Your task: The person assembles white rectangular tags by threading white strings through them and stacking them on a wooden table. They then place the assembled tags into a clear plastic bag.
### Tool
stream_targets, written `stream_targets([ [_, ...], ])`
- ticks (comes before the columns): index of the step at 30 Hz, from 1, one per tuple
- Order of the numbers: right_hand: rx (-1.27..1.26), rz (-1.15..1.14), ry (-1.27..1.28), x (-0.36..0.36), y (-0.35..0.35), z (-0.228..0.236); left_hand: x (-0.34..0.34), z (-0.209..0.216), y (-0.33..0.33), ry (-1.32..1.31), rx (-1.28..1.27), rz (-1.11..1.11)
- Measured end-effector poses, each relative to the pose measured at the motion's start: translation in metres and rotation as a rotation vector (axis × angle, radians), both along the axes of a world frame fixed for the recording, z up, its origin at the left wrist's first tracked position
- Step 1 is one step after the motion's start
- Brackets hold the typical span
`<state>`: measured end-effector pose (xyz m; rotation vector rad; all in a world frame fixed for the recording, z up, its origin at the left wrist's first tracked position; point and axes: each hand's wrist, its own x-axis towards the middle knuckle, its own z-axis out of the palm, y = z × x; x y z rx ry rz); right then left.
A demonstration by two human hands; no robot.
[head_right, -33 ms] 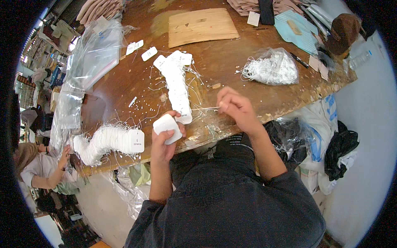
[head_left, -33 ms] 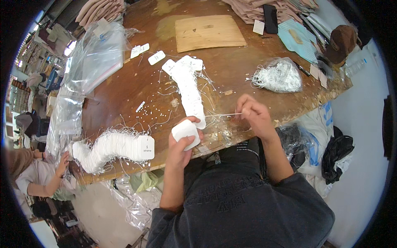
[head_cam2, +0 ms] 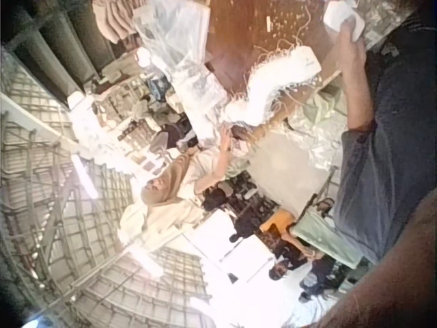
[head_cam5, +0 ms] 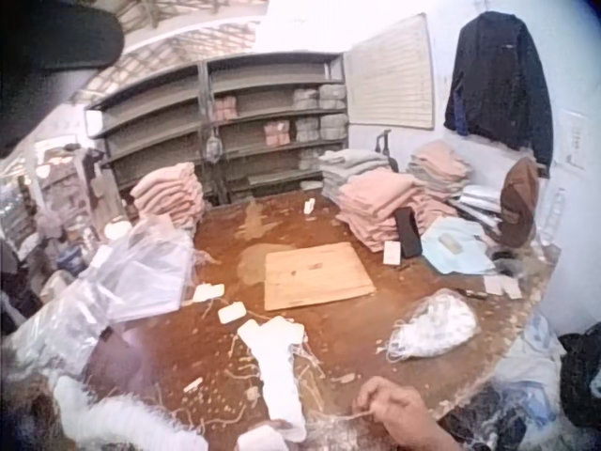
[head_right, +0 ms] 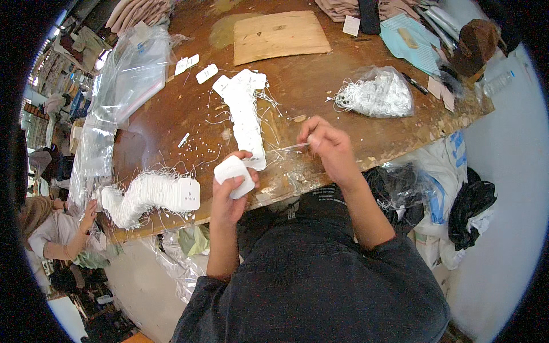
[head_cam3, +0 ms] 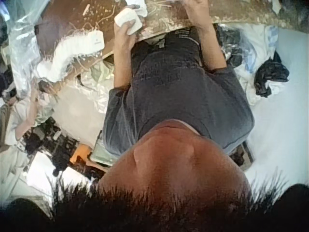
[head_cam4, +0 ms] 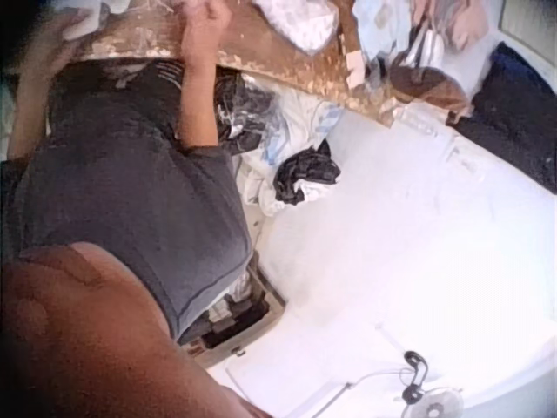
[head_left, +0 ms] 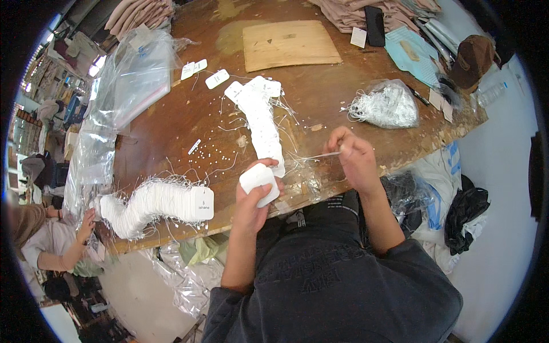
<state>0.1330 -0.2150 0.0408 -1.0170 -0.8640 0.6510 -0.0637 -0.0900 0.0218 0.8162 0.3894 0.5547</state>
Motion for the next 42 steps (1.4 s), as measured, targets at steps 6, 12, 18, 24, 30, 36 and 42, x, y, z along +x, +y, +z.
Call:
stream_targets([
  [6,0.118,0.135,0.503,-0.034,0.016,-0.006,0.004,0.002,-0.013,-0.095,-0.34,-0.022],
  [12,-0.284,-0.024,0.161,-0.075,0.025,-0.005,0.007,0.004,-0.015,0.094,-0.044,0.138],
  [18,-0.353,-0.123,-0.104,-0.073,0.029,-0.009,0.007,0.002,-0.017,0.192,0.154,0.183],
  [24,-0.306,-0.274,-0.495,-0.073,0.031,-0.01,0.007,-0.002,-0.017,0.246,0.184,0.269],
  [30,-0.227,-0.288,-0.561,-0.072,0.033,-0.011,0.007,0.002,-0.02,0.363,0.402,0.298],
  [36,-0.213,-0.325,-0.532,-0.072,0.035,-0.012,0.009,0.002,-0.022,0.351,0.427,0.326],
  [42,-0.196,-0.302,-0.476,-0.074,0.037,-0.012,0.009,-0.002,-0.024,0.336,0.444,0.337],
])
